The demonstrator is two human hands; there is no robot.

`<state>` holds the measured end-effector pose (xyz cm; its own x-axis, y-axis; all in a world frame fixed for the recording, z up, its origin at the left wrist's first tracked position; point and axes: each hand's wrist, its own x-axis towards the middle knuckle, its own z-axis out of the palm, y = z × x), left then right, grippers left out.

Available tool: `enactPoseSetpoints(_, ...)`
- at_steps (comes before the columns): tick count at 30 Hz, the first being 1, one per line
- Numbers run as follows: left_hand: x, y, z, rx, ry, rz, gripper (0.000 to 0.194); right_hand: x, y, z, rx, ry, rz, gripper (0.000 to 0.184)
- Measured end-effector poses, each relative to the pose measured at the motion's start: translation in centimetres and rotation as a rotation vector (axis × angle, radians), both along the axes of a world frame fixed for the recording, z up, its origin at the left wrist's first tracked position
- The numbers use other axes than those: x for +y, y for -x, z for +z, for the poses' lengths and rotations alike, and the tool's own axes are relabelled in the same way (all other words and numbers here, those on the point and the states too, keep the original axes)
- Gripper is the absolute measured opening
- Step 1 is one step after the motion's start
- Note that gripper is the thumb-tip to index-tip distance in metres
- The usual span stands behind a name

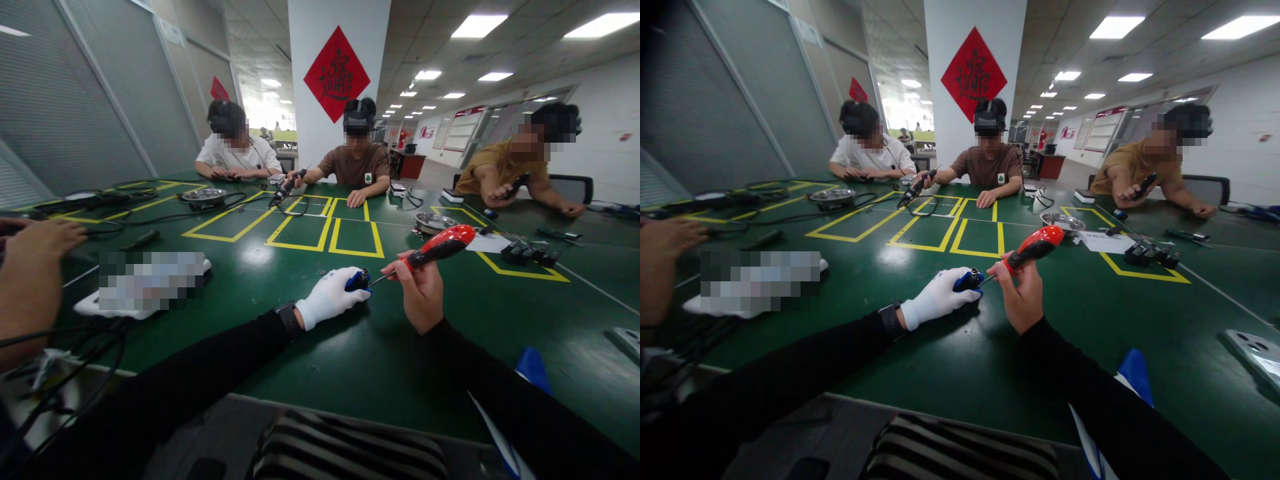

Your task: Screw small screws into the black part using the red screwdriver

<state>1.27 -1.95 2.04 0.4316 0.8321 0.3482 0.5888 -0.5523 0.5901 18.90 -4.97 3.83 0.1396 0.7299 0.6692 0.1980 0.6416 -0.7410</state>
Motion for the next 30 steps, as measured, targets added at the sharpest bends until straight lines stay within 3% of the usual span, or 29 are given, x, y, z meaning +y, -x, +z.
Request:
enactPoseSetpoints(2, -0.1, 0.0, 0.0, -0.003, -0.017, -0.002, 0.033, 0.0, 0.0, 0.4, -0.005, -0.061, -0.02, 0.015)
enactPoseSetpoints(7, -0.3, 0.0, 0.2, 0.005, -0.029, 0.003, 0.031, -0.4, 0.6, 1.2, 0.134, 0.003, 0.257, 0.028)
enactPoseSetpoints(10, -0.4, -0.1, 0.3, 0.019, -0.025, 0.017, 0.031, -0.7, 0.9, 1.1, 0.213, 0.017, 0.351, 0.031)
enactPoseSetpoints(17, -0.2, 0.0, 0.2, 0.021, -0.048, 0.014, 0.029, -1.1, 1.0, 1.5, 0.064, 0.02, 0.257, 0.021)
enactPoseSetpoints(22, -0.2, 0.0, 0.1, 0.024, -0.025, 0.044, 0.031, -0.5, 0.9, 1.1, 0.197, 0.052, 0.39, 0.017)
enactPoseSetpoints(24, -0.1, 0.1, 0.0, 0.021, -0.024, 0.04, 0.033, -0.4, 0.6, 0.9, 0.174, 0.062, 0.348, 0.02)
enactPoseSetpoints(28, 0.3, 0.2, -0.6, -0.006, -0.056, 0.017, 0.04, -0.3, -0.2, 0.6, -0.129, -0.02, 0.087, 0.018)
enactPoseSetpoints(30, 0.5, 0.2, -0.9, -0.03, -0.083, 0.005, 0.047, -0.3, -0.4, 0.5, -0.196, -0.012, 0.035, 0.016)
